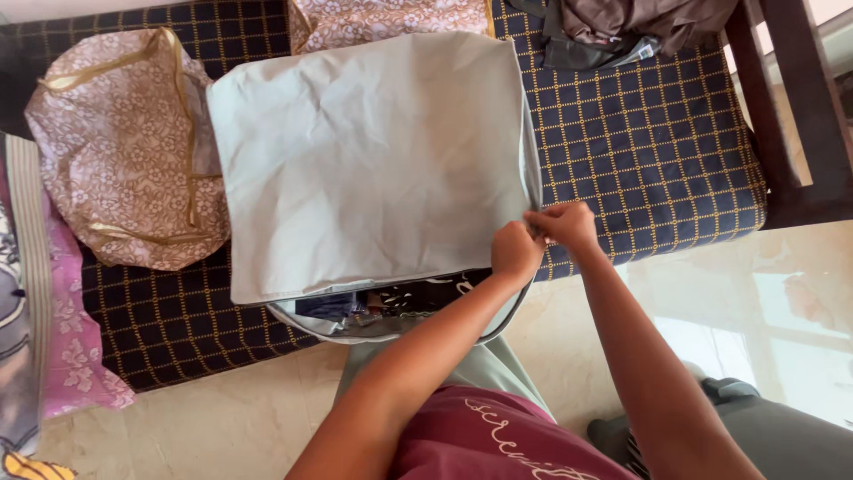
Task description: The person places folded clothes into a large blue fabric organizer, arranges them side-by-side, and then zips the organizer closed.
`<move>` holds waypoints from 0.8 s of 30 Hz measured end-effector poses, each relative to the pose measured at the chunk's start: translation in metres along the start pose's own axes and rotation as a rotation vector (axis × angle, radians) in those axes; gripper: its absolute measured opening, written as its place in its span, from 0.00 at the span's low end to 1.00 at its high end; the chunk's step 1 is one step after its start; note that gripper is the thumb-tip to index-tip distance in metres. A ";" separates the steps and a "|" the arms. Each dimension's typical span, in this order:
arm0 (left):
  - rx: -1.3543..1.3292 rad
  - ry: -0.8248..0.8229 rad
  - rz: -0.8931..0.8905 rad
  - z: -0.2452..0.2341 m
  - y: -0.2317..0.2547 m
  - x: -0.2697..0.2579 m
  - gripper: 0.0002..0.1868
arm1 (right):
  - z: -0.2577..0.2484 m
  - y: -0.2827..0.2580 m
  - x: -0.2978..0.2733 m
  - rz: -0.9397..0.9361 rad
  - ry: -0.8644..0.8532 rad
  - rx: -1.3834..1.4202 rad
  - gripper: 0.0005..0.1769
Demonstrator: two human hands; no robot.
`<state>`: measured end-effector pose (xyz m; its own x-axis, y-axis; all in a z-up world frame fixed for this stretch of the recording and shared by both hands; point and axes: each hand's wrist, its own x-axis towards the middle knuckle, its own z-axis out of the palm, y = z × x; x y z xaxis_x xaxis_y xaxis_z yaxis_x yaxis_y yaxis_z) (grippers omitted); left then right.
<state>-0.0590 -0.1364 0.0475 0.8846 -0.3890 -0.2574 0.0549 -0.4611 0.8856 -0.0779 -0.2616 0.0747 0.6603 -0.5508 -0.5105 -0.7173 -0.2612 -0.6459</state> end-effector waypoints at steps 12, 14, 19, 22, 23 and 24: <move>0.232 -0.149 0.157 -0.069 -0.069 -0.047 0.07 | -0.009 0.045 0.014 0.227 0.140 0.519 0.15; 0.274 -0.142 0.205 -0.109 -0.095 -0.061 0.08 | -0.022 0.048 0.014 0.216 0.137 0.503 0.15; 0.498 -0.130 0.058 -0.235 -0.135 -0.086 0.10 | -0.024 0.056 0.025 0.193 0.139 0.337 0.18; 0.652 -0.020 0.092 -0.292 -0.152 -0.104 0.09 | -0.021 0.069 0.036 0.196 0.156 0.250 0.19; 0.684 0.012 0.084 -0.308 -0.157 -0.112 0.09 | -0.021 0.074 0.038 0.196 0.159 0.218 0.19; 0.715 0.044 0.076 -0.324 -0.163 -0.120 0.09 | -0.020 0.079 0.041 0.201 0.179 0.180 0.19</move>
<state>-0.0238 0.2437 0.0597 0.8926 -0.4149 -0.1761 -0.3107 -0.8494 0.4265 -0.1124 -0.3209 0.0142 0.4483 -0.7118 -0.5407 -0.7679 0.0029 -0.6405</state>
